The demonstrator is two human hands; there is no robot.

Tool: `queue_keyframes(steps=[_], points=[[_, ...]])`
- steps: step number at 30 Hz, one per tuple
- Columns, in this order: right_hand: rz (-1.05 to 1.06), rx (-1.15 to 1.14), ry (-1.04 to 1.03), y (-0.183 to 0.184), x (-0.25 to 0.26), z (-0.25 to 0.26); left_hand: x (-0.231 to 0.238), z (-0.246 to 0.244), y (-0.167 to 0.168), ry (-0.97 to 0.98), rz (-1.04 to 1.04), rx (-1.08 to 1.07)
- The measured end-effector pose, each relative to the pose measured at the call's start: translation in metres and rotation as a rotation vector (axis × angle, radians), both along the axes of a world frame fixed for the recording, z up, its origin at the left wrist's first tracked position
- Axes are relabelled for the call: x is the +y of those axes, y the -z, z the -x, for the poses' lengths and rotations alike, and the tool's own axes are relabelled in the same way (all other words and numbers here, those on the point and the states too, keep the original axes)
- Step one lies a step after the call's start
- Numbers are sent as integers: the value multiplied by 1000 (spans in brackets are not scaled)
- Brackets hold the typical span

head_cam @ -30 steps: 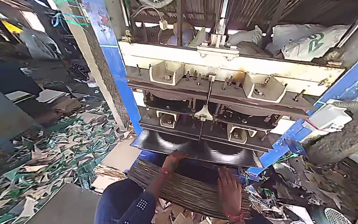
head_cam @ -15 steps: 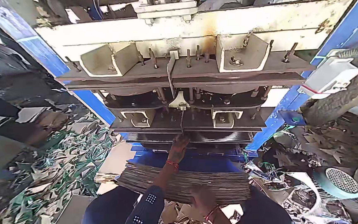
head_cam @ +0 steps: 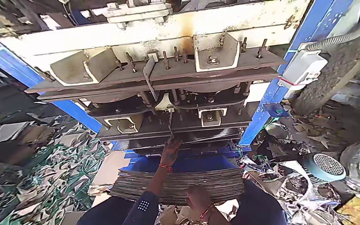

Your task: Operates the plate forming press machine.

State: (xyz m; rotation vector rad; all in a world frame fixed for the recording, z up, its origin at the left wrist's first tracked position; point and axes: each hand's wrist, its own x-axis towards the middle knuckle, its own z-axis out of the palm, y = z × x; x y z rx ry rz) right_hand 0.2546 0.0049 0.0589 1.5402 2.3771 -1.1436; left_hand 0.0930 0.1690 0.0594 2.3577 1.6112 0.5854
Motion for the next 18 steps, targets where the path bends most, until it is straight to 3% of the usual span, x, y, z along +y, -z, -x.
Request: queue_keyframes(steps=[13,18], points=[[-21,-83,-9,-8,-5,0,-2,8,-3,22,50,-34],[-23,-86,-14,-5,-2,1,-1,5,-11,9,160,-66]])
